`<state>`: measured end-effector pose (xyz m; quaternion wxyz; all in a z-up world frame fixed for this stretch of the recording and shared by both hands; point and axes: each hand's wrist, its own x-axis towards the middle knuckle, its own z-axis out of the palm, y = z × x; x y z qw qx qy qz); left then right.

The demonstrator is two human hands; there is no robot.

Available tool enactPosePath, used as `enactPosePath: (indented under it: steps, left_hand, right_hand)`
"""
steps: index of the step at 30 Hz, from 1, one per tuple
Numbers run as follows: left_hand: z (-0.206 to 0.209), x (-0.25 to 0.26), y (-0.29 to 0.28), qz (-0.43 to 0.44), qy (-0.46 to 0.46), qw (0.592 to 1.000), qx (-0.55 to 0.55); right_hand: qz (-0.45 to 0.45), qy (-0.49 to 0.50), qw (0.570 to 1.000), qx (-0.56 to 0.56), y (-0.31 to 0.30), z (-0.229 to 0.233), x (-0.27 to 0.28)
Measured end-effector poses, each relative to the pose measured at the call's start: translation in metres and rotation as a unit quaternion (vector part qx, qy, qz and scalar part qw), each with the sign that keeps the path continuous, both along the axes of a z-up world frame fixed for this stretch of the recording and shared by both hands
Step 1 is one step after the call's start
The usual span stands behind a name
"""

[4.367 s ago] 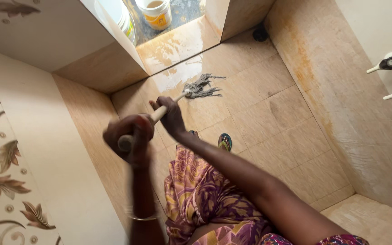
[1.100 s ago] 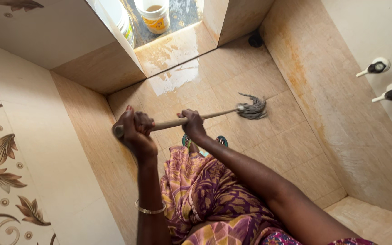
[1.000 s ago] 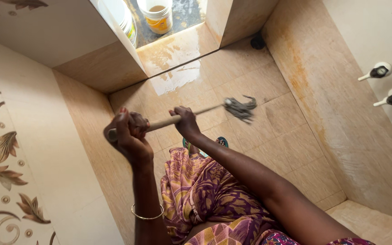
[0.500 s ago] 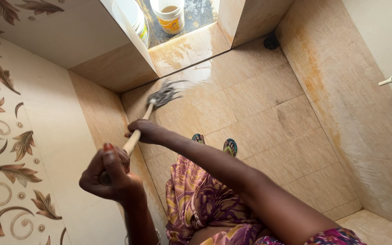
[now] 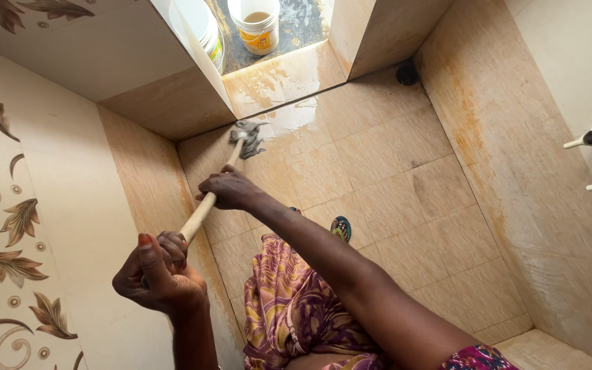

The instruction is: The person mops a tiled floor using a mop with a wooden handle, moving it back and forth across the wet surface.

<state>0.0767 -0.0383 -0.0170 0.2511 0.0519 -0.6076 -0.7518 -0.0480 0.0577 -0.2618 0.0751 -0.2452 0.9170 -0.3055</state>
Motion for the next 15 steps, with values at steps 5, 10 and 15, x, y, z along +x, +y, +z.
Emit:
enactPosePath:
  steps: [5, 10, 15]
  left_hand:
    - [-0.038, -0.007, 0.005, -0.012, 0.019, 0.998, 0.061]
    - [-0.082, -0.017, 0.033, -0.054, -0.043, 0.996, 0.056]
    - [-0.105, -0.023, 0.094, -0.142, -0.02, 0.989, -0.031]
  right_hand:
    - [-0.051, -0.019, 0.998, 0.032, 0.04, -0.014, 0.001]
    - [-0.155, 0.008, 0.988, 0.014, 0.102, -0.054, 0.005]
    - [-0.231, 0.037, 0.971, 0.045, 0.18, -0.084, 0.01]
